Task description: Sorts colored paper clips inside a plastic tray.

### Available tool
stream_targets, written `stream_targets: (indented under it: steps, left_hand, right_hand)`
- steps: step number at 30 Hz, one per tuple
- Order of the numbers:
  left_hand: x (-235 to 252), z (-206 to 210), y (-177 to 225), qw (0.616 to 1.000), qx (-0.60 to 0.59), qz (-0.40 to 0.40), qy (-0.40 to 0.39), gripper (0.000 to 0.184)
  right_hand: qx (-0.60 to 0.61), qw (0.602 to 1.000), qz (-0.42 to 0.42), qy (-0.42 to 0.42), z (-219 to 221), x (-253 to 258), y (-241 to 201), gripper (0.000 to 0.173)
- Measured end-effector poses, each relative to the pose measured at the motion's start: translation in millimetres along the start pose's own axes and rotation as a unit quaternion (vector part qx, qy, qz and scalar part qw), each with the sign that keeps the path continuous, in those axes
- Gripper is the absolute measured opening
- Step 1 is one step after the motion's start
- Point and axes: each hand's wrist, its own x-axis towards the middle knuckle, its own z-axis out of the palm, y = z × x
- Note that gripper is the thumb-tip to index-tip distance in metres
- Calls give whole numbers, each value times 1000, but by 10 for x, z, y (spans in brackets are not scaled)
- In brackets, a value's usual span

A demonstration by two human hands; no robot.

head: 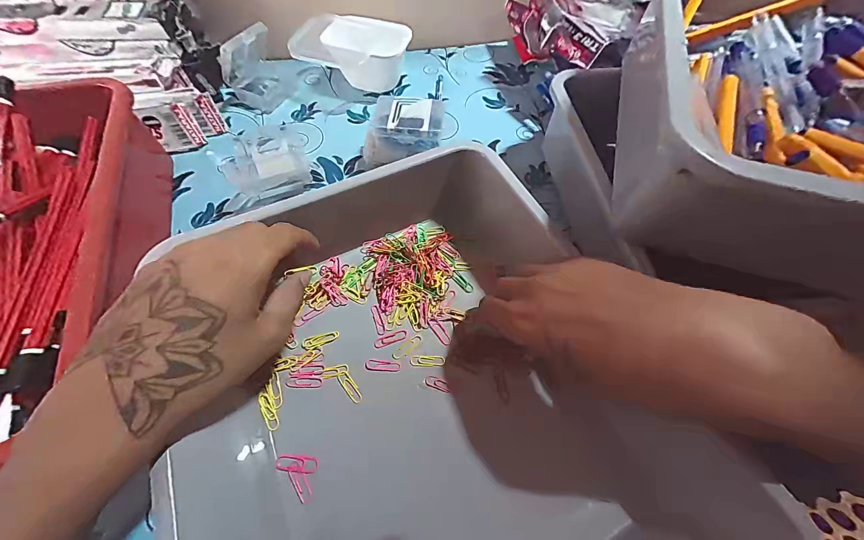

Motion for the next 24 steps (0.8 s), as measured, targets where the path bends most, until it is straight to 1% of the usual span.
stream_targets:
  steps: [2,4,6,7,9,11,13,14,16,18,21,24]
  left_hand:
    - [-16,20,-20,1000,-2,-3,-13,40]
    - [-26,30,-26,1000,-2,-7,-28,40]
    - [-27,38,-38,999,4,-3,-38,43]
    - [-25,29,-27,999,11,-3,-43,44]
    - [-11,-5,6,999,17,-4,-46,45]
    - [7,-24,40,998,18,-9,-51,46]
    - [12,-15,31,998,20,-5,-54,48]
    - [8,-3,22,998,25,-3,-54,49]
    - [5,5,31,998,29,1,-49,51]
    - [17,2,49,999,20,15,-37,48]
    - [31,-54,98,998,-7,41,-38,40]
    - [55,-80,129,996,-46,72,-7,34]
  right_hand:
    - [-3,1000,-9,-1,7,3,-13,10]
    - [44,999,-27,13,-43,23,41,6]
    - [85,993,-56,56,-68,85,117,7]
    - [103,989,-68,83,-73,113,138,10]
    - [97,985,-69,124,-95,146,130,23]
    - [38,989,-53,134,-103,114,89,27]
    - [-44,993,-37,108,-86,46,40,22]
    - [-78,993,-23,88,-70,7,8,16]
    - [-124,991,0,57,-25,-39,-51,10]
    - [-134,990,22,44,16,-21,-91,4]
    - [-122,992,32,9,4,2,-118,1]
    - [-75,996,32,-27,-39,3,-130,7]
